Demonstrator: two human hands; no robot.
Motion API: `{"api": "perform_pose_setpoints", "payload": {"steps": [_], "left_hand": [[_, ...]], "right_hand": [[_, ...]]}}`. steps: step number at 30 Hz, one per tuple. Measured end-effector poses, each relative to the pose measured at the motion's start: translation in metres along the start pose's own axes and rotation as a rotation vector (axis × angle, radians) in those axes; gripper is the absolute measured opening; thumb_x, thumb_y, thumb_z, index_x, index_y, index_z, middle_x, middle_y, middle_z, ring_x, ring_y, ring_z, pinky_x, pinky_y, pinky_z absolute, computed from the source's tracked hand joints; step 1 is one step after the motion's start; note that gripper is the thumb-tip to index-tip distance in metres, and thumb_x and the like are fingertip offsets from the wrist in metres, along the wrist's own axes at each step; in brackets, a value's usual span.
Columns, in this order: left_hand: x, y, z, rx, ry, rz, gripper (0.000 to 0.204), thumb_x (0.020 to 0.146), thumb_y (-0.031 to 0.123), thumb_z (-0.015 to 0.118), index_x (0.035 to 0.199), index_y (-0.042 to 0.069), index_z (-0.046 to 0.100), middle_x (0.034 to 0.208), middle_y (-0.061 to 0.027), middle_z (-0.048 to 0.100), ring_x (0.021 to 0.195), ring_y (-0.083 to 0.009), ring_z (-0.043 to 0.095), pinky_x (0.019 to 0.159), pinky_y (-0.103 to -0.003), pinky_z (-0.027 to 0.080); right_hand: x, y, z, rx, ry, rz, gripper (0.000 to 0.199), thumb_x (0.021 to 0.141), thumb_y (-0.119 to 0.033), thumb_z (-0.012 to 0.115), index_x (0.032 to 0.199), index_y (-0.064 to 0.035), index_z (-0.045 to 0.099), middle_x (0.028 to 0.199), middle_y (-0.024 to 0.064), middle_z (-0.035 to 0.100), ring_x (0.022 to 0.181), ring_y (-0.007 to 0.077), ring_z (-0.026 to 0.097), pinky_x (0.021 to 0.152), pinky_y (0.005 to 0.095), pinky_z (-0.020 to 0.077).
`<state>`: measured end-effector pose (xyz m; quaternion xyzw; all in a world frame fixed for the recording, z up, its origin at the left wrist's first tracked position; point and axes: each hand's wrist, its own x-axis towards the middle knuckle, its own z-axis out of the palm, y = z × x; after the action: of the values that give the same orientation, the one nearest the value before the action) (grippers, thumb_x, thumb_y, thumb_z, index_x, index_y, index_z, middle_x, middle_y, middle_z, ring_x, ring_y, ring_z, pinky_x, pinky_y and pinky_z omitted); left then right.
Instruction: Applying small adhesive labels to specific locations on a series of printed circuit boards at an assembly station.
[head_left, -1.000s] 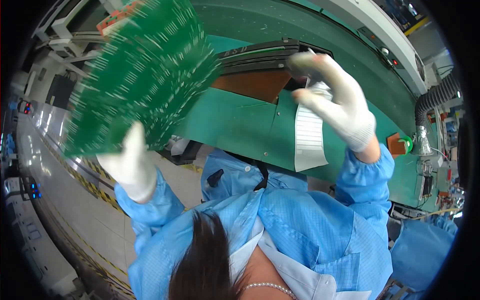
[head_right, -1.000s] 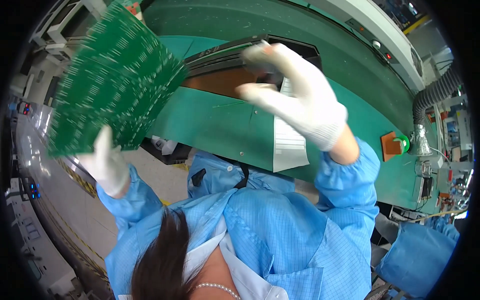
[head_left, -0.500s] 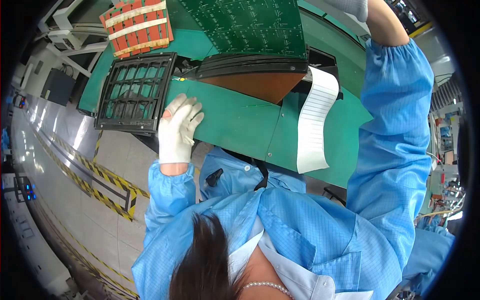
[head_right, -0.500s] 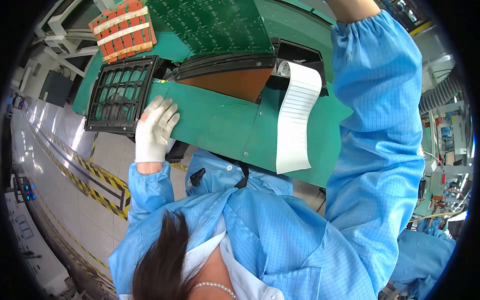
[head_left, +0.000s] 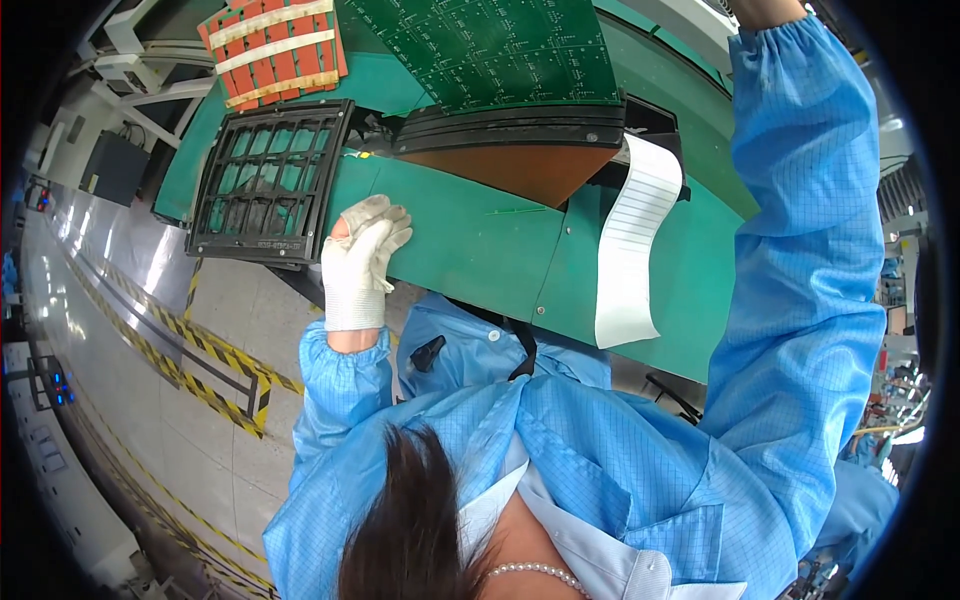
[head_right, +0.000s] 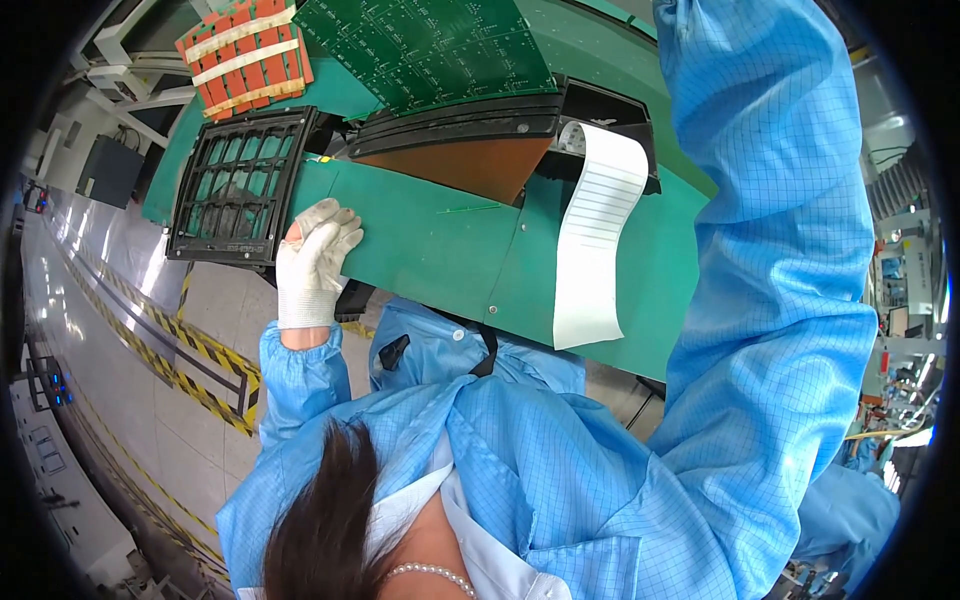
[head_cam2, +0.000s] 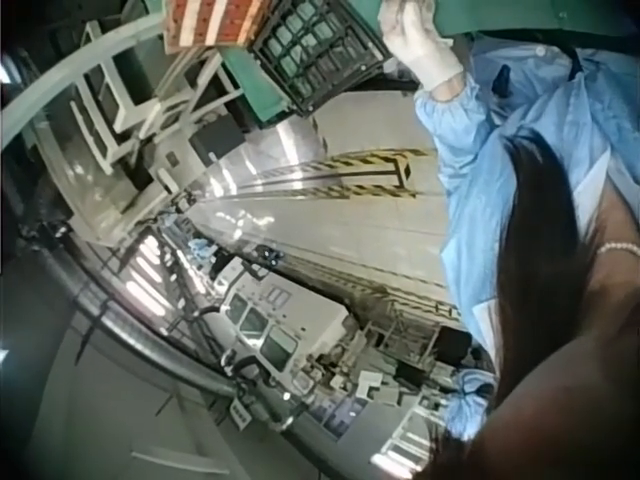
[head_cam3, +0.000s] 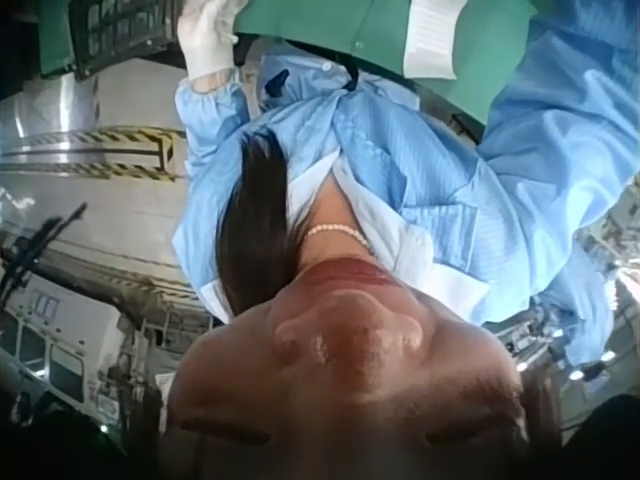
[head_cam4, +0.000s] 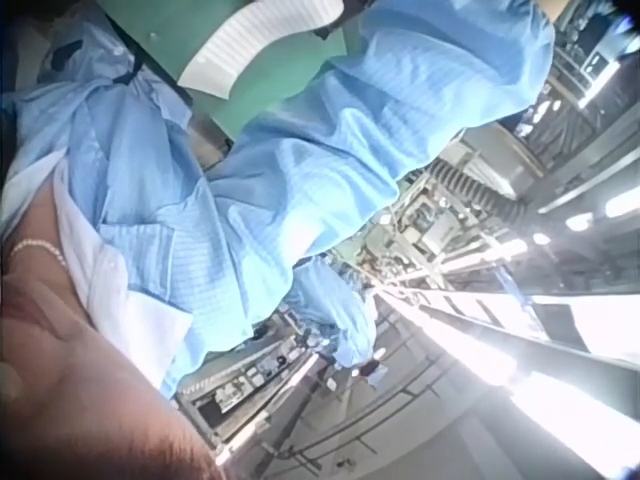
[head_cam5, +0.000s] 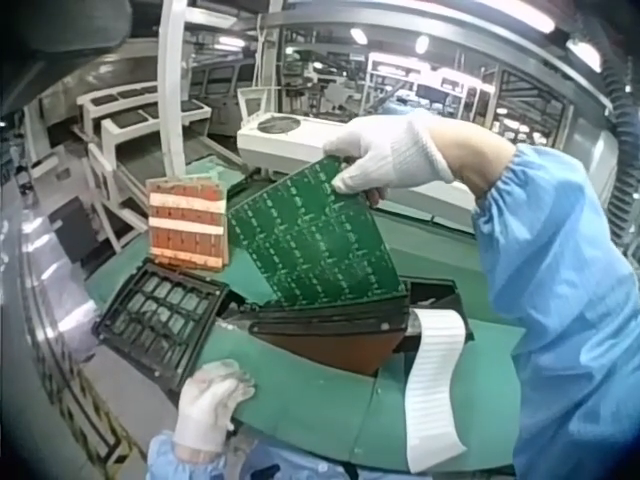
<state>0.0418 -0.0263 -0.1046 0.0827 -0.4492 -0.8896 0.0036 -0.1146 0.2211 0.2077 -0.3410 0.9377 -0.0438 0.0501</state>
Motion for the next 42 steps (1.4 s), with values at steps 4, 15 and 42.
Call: {"api": "perform_pose_setpoints", "payload": {"steps": [4,15,42], "left_hand": [[-0.002,0.004,0.003,0.015,0.005,-0.007,0.032,0.087,0.002,0.063,0.118,-0.007,0.058,0.107,-0.0198,0.066,0.097,-0.0291,0.067,0.085,-0.037,0.057],[-0.002,0.007,0.020,0.054,0.050,0.210,0.026,0.089,0.002,0.061,0.113,-0.007,0.060,0.102,-0.0193,0.066,0.094,-0.0287,0.067,0.086,-0.038,0.057],[-0.008,0.014,0.025,0.377,0.167,0.295,0.018,0.090,0.003,0.060,0.107,-0.005,0.062,0.094,-0.0121,0.069,0.088,-0.0209,0.067,0.082,-0.032,0.055]], "right_hand": [[0.000,0.002,-0.002,0.059,-0.037,0.010,0.023,0.093,-0.016,0.057,0.099,0.0060,0.057,0.075,0.0087,0.062,0.066,0.0158,0.063,0.061,0.0315,0.0517],[-0.062,-0.052,0.030,-0.437,0.271,-0.195,0.022,0.093,-0.021,0.053,0.100,-0.0008,0.055,0.084,0.0198,0.064,0.082,0.0414,0.062,0.072,0.0476,0.0503],[0.000,0.259,0.173,1.854,0.234,0.582,0.019,0.099,-0.020,0.056,0.098,-0.0010,0.059,0.083,0.0141,0.069,0.070,0.0220,0.068,0.065,0.0300,0.0583]]}}
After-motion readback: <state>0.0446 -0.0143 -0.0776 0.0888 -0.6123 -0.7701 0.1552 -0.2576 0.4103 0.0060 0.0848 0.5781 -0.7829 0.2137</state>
